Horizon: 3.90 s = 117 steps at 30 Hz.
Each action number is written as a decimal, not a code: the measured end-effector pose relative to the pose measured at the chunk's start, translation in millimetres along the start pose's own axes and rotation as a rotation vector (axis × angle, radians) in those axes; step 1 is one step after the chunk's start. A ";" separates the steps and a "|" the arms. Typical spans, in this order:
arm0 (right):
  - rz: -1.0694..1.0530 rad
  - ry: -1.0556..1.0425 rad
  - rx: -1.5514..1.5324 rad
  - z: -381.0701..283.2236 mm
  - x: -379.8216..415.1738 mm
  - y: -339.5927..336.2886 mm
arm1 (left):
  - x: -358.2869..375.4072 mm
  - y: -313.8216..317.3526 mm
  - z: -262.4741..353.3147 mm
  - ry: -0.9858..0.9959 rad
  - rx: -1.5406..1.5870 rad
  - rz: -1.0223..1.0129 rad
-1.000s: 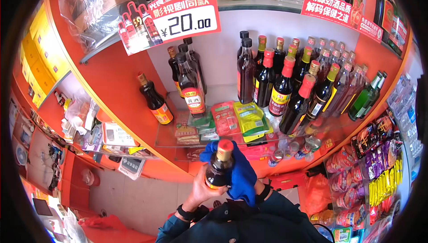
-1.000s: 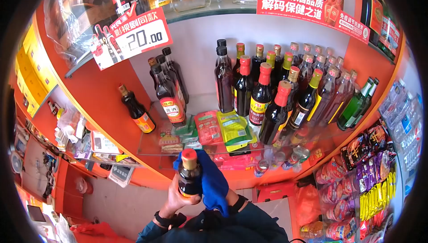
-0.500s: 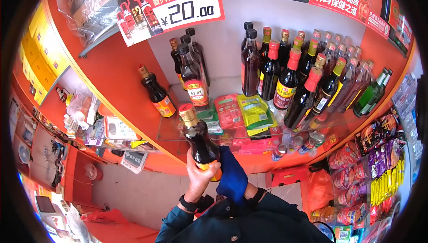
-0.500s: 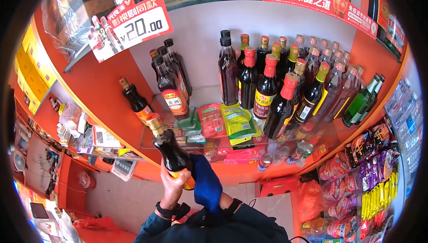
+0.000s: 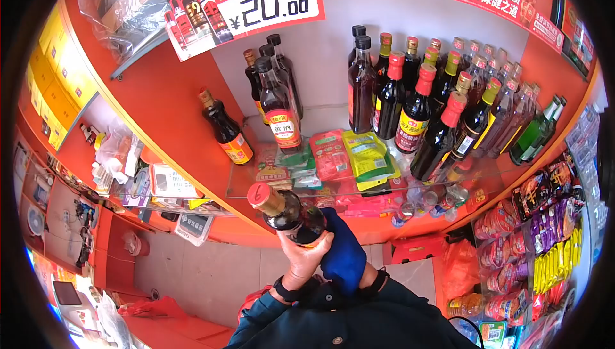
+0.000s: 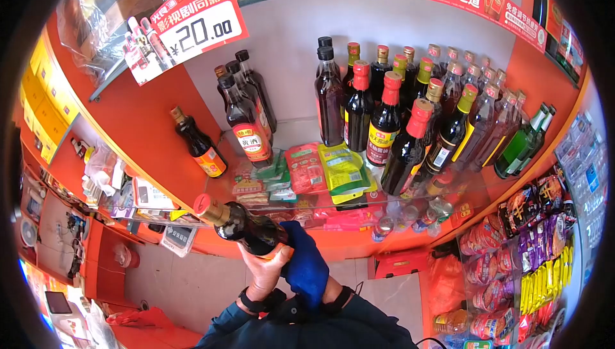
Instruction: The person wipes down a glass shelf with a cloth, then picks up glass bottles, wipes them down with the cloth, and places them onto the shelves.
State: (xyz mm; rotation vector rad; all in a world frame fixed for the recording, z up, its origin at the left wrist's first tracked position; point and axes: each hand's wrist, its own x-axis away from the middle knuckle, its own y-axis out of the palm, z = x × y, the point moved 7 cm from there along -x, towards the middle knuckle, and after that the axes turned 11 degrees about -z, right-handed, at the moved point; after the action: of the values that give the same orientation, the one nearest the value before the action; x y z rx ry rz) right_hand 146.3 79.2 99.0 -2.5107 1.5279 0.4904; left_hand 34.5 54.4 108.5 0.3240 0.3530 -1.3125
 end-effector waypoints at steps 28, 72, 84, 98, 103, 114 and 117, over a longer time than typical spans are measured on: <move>0.082 -0.119 0.632 -9.7 16.0 -19.0 | -10.3 -4.4 -2.7 -0.055 0.048 -0.295; -0.057 0.071 0.665 25.7 5.7 -11.8 | -30.7 2.9 -6.7 -0.114 0.302 0.007; -0.077 -0.014 0.291 -5.4 4.3 -12.8 | -30.9 11.2 4.5 -0.175 0.502 -0.110; -0.135 -0.003 0.259 -8.2 9.0 -11.9 | -38.9 10.5 1.1 -0.206 0.505 -0.204; -0.047 0.158 0.173 9.7 6.7 -24.5 | -43.8 4.9 5.2 -0.141 0.328 -0.090; 0.144 -0.305 0.501 -30.6 -14.9 -15.2 | -39.1 11.4 13.0 -0.063 0.108 -0.146; 0.063 -0.249 0.451 -31.8 -28.5 -19.8 | -33.2 15.2 13.9 -0.047 0.090 -0.164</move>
State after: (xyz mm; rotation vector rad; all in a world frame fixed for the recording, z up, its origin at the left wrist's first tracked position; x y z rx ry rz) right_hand 157.8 102.5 138.2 -1.9876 1.4347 0.3947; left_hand 43.0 81.1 135.8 0.3447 0.2865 -1.4973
